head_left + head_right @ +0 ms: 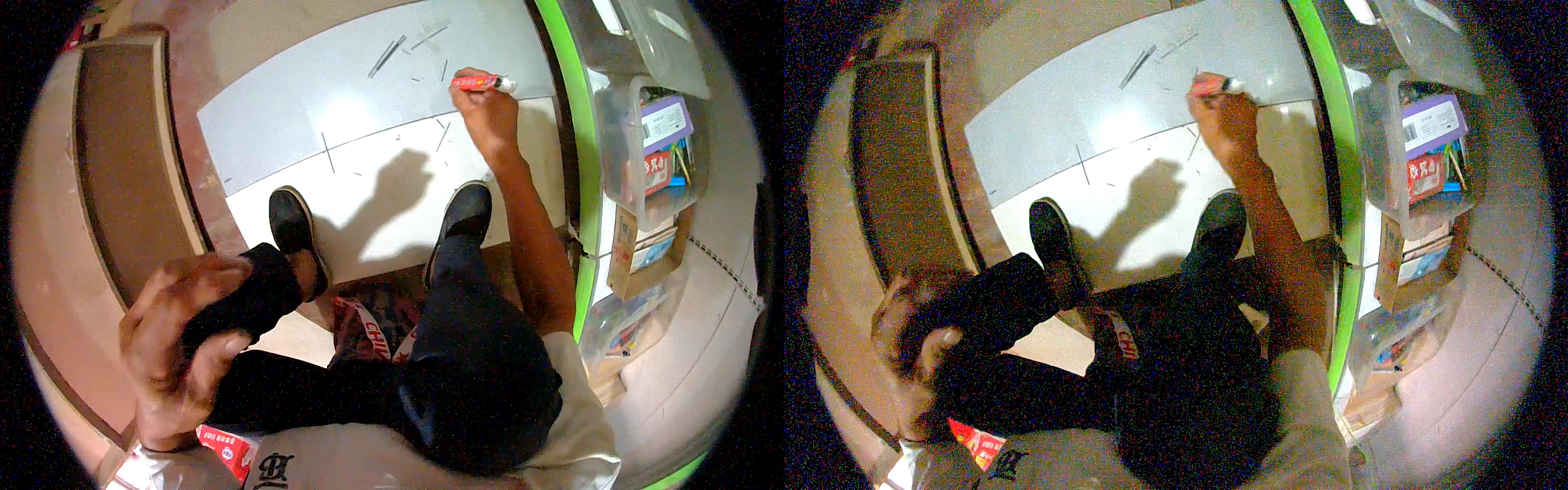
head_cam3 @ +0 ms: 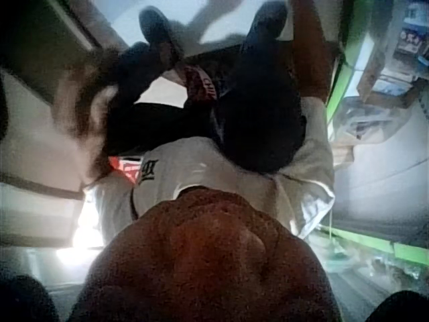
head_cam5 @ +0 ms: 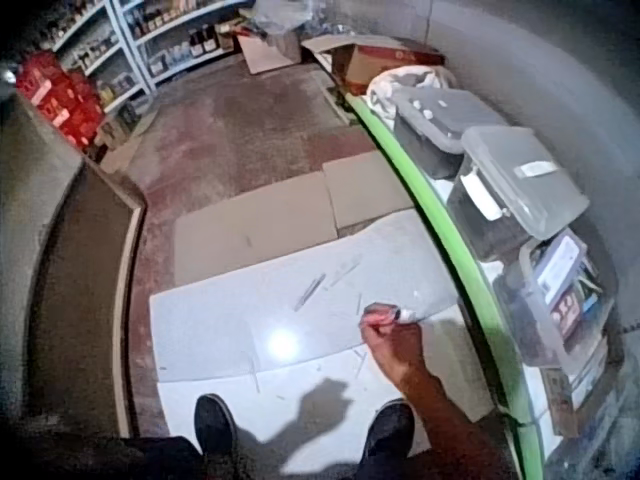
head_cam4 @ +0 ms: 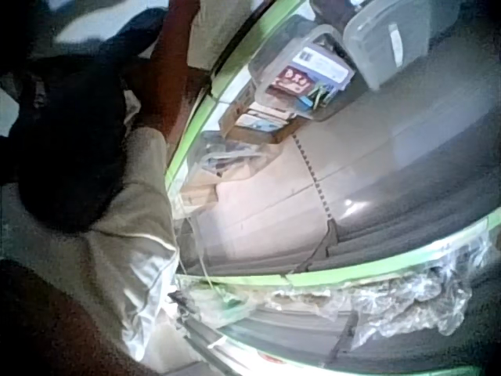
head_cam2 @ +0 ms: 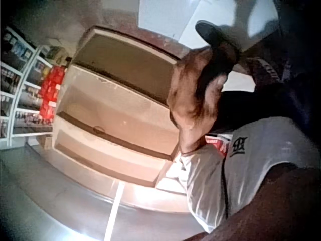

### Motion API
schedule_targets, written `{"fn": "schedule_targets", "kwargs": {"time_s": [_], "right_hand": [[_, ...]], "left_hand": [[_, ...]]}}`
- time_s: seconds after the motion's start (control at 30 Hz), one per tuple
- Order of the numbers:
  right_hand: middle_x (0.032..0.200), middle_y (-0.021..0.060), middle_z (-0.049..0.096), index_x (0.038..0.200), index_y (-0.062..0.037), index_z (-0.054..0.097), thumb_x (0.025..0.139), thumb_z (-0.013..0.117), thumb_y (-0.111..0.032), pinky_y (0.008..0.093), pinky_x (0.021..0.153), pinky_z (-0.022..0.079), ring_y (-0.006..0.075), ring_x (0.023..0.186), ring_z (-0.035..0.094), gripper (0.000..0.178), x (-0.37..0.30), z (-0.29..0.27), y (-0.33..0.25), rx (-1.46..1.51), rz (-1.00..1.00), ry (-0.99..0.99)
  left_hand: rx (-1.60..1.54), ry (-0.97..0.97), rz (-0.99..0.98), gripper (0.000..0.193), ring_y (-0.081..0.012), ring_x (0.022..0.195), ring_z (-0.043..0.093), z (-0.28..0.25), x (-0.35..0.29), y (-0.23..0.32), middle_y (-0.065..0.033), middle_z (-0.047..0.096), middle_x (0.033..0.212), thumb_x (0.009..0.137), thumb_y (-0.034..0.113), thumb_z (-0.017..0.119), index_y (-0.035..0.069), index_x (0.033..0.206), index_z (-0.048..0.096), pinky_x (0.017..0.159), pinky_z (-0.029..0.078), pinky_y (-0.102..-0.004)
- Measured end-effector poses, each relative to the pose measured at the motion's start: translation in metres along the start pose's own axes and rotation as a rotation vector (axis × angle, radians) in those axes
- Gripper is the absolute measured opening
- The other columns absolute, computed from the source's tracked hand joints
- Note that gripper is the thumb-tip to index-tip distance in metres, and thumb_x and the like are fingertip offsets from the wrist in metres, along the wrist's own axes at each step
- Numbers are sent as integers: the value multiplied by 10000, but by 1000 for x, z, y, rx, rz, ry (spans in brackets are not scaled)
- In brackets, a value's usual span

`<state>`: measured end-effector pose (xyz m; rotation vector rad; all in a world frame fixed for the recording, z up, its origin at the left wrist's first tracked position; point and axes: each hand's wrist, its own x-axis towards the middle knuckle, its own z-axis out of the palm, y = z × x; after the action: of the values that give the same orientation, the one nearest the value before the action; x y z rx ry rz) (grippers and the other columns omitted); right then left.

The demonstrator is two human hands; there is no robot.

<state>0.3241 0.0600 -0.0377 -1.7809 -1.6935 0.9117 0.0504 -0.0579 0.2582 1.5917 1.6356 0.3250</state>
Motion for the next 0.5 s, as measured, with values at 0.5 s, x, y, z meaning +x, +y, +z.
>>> {"fn": "schedule_targets", "kwargs": {"time_s": [0.5], "right_hand": [[920, 140, 591, 979, 5, 577, 766, 664, -76, 374, 654, 515, 303, 763, 633, 243, -97, -105, -224, 103, -826, -162]], "left_hand": [[-345, 72, 486, 529, -223, 1162, 507, 12, 1, 18, -96, 471, 1268, 756, 31, 692, 75, 1251, 510, 906, 484, -364]]}}
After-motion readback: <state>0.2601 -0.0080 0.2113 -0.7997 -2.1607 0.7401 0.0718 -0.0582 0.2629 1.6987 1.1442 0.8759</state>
